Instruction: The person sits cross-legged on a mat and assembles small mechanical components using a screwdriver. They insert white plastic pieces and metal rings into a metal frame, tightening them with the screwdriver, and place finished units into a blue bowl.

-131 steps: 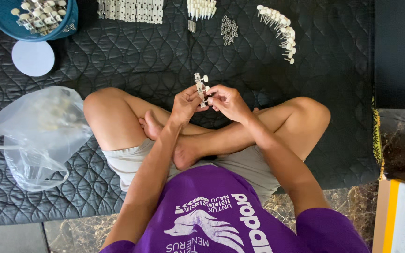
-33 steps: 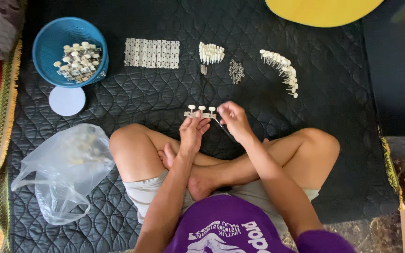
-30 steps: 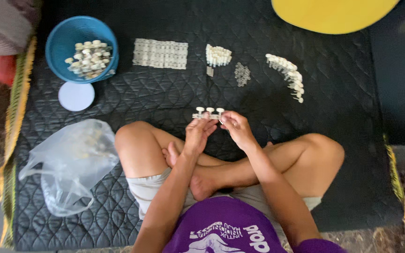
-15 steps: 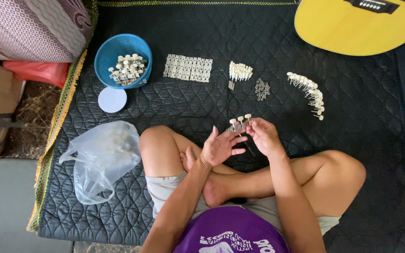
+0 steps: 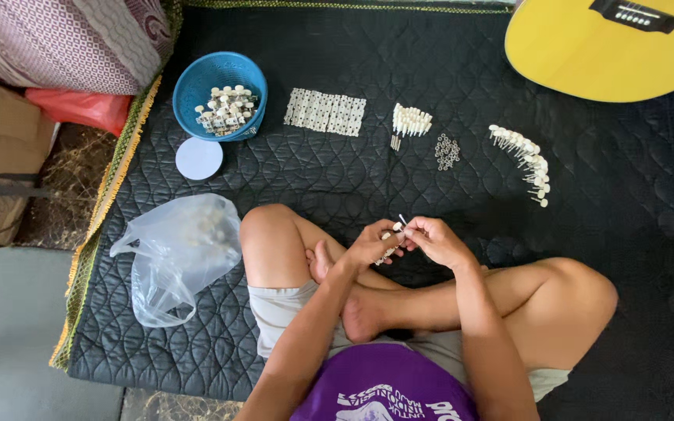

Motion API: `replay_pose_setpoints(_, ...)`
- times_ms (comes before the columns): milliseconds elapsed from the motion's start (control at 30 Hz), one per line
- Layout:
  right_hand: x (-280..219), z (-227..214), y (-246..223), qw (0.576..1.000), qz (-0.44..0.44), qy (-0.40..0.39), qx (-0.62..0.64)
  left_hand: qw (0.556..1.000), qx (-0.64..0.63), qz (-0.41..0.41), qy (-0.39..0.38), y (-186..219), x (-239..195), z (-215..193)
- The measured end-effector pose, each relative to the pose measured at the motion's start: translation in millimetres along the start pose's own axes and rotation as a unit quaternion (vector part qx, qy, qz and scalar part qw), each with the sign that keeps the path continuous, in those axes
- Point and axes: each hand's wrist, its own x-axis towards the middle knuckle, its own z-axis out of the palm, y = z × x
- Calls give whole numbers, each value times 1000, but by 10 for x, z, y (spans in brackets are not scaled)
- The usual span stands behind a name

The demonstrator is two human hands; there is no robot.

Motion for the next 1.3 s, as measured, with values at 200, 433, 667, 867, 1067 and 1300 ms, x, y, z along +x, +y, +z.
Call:
replay_pose_setpoints(200, 122, -112, 187, 983, -14, 185, 20, 993, -71, 43, 85, -101, 190, -89)
replay_pose_setpoints(433, 186, -38, 234, 972, -49, 226, -41, 982, -137, 52, 122, 83, 49, -3)
replay_pose_setpoints(667, 255, 168, 259, 975, -37, 221, -5, 977, -160, 54, 133, 118, 58, 3)
replay_pose_setpoints(867, 261, 233, 251, 980, -42, 190, 34, 973, -166, 58, 148, 155, 32, 15)
replay_pose_setpoints(1067, 216, 259, 128, 982, -52, 172, 53, 971, -169, 59, 160, 63, 114, -13)
replay_pose_setpoints(1300, 236, 269, 142, 981, -83, 176, -2, 968, -186, 62, 158, 57, 153, 7)
